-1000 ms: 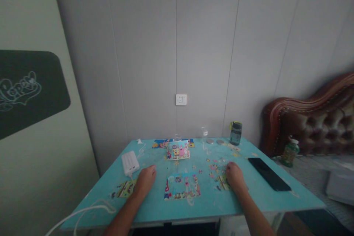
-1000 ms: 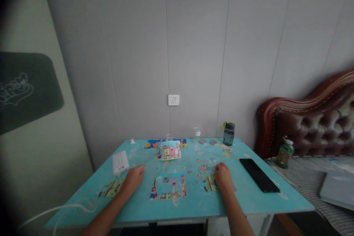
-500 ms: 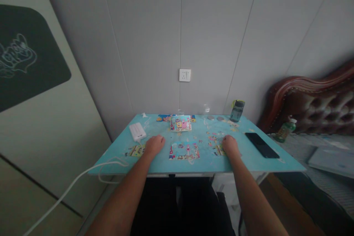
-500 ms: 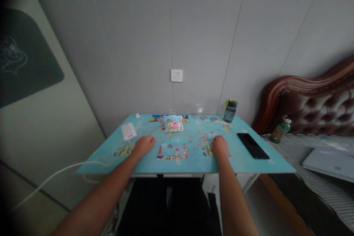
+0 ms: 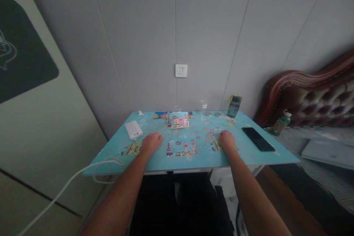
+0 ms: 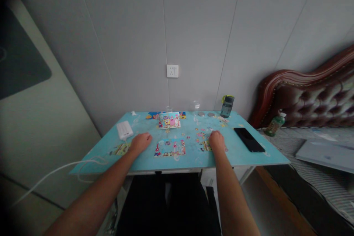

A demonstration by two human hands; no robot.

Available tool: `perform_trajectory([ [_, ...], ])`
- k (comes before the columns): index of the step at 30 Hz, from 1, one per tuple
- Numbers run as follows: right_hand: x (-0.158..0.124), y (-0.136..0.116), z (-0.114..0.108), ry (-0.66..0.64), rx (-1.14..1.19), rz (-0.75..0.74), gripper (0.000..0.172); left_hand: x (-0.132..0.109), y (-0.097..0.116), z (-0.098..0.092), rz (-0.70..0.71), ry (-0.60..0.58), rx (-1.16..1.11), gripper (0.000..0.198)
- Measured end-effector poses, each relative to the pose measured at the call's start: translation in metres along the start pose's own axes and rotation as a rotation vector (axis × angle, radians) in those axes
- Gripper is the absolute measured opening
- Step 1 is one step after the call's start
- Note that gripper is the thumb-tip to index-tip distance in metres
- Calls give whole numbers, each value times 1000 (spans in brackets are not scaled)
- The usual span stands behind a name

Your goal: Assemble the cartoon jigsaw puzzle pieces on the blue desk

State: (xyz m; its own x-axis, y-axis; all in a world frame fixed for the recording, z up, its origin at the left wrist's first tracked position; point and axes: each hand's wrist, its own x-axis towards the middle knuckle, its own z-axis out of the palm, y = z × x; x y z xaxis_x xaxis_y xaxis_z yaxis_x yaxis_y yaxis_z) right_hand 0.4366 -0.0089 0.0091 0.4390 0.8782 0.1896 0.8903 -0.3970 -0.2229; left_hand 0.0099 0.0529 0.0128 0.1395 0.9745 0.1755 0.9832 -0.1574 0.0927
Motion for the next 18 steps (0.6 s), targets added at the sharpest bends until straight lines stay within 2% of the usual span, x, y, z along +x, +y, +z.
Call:
perform_trajectory([
  [18, 0, 0, 2, 10, 15, 6, 29, 0, 1, 0, 29, 8, 51, 44],
])
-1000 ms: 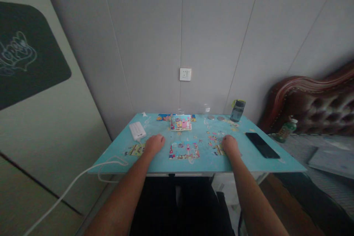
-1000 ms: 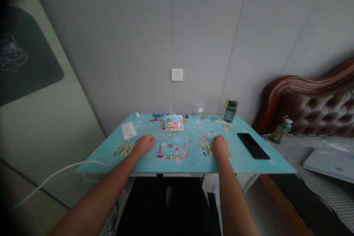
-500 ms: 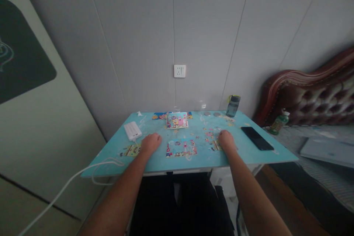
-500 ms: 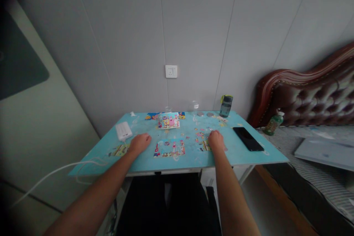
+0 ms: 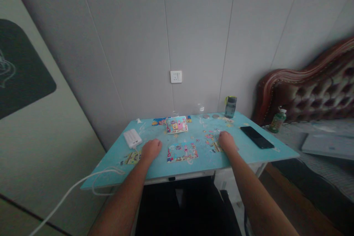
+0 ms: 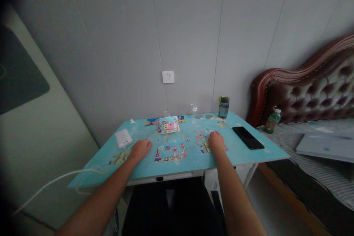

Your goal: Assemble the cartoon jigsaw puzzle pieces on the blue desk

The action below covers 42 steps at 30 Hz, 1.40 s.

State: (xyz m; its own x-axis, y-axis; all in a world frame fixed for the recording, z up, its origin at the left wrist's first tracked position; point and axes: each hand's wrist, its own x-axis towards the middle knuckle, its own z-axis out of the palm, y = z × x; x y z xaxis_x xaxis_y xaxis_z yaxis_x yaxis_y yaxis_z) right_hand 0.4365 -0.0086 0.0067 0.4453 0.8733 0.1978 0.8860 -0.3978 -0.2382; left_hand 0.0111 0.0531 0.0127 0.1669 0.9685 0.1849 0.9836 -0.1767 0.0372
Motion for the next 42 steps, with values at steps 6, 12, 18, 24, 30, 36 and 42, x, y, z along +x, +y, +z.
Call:
perform_trajectory([
  [6, -1, -2, -4, 0, -2, -3, 26, 0, 1, -1, -12, 5, 5, 42],
  [12, -1, -1, -3, 13, -6, -24, 30, 0, 2, -1, -28, 18, -13, 43],
  [18, -2, -1, -4, 14, -14, -26, 28, 0, 1, 0, -17, 13, -27, 43],
  [24, 0, -2, -3, 13, -18, -11, 27, 1, -1, 3, -24, 5, -35, 45],
  [30, -1, 0, -2, 24, 9, -9, 28, 4, -3, 6, -14, 8, -28, 45],
  [36, -2, -1, -4, 86, 48, -30, 30, 4, -3, 6, -15, 9, -16, 45],
  [42, -16, -4, -15, 205, 61, -159, 32, 5, -4, 6, -19, 29, -45, 45],
])
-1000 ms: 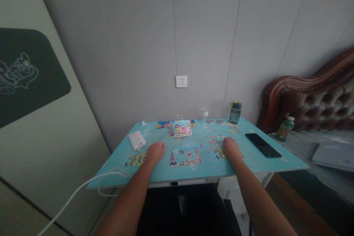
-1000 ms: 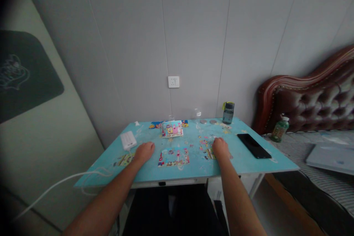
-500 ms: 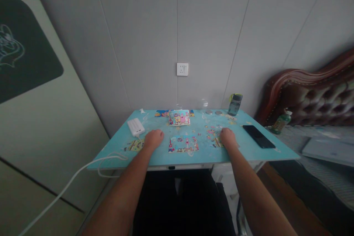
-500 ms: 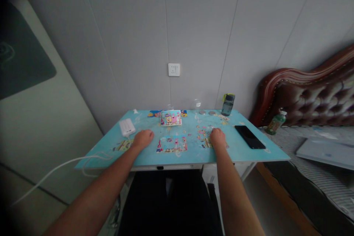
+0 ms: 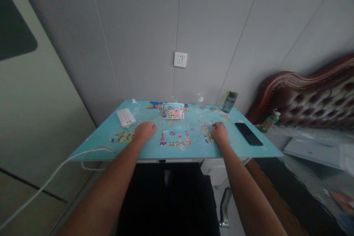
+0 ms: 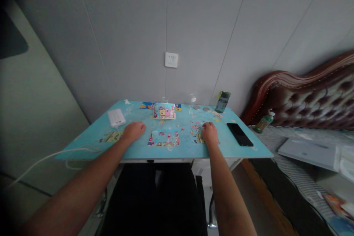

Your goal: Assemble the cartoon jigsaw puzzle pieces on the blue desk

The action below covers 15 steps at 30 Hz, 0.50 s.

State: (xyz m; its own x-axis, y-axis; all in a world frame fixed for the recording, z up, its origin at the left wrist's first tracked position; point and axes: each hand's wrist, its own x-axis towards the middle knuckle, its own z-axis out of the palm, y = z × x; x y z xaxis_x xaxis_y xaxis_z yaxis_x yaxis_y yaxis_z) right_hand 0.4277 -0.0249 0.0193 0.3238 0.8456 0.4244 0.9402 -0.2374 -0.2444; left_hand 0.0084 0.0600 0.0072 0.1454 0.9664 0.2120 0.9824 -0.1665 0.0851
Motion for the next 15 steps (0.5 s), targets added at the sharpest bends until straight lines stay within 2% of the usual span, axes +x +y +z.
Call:
perform_trajectory([
  [4, -16, -4, -7, 98, 50, -132, 33, 2, -2, 4, 6, 3, -16, 45],
  [6, -23, -9, -7, 108, 99, -202, 31, 2, -3, 5, 12, 7, -16, 45],
  [11, -34, -29, 0, -43, 114, -285, 32, 1, -5, 5, 15, 13, -12, 45],
  [15, -33, -33, 3, -83, 118, -279, 30, 0, -4, 3, 21, 22, -13, 44],
])
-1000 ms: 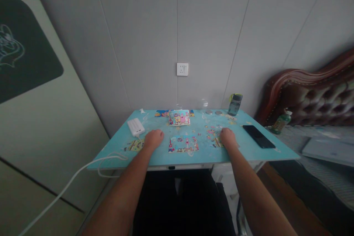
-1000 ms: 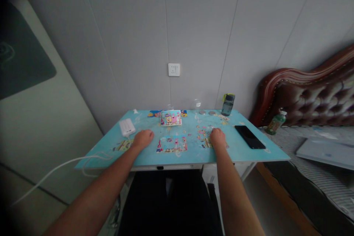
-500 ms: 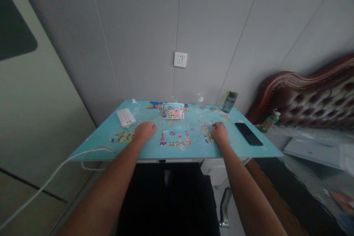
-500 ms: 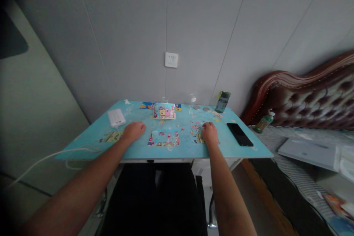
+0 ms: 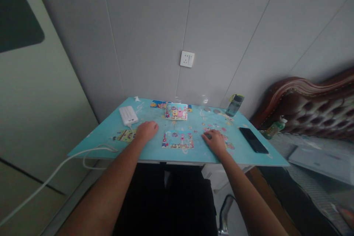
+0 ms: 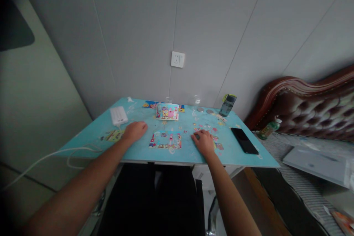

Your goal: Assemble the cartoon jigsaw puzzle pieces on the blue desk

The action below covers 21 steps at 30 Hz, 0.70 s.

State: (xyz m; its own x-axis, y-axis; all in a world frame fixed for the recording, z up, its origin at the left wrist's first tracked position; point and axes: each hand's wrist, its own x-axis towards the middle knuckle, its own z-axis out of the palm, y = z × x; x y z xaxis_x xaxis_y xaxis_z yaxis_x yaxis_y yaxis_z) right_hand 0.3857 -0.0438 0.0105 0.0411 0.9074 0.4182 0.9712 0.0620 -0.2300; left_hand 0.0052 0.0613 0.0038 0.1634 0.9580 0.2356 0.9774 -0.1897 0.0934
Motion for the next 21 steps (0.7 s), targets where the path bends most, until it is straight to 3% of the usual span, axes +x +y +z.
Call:
perform_trajectory([
  [6, 4, 9, 1, -48, 35, 25, 27, 0, 0, 1, 5, -11, -13, 46],
  [21, 4, 10, 5, 20, -25, 128, 35, 0, 0, -1, -27, -24, -37, 44],
])
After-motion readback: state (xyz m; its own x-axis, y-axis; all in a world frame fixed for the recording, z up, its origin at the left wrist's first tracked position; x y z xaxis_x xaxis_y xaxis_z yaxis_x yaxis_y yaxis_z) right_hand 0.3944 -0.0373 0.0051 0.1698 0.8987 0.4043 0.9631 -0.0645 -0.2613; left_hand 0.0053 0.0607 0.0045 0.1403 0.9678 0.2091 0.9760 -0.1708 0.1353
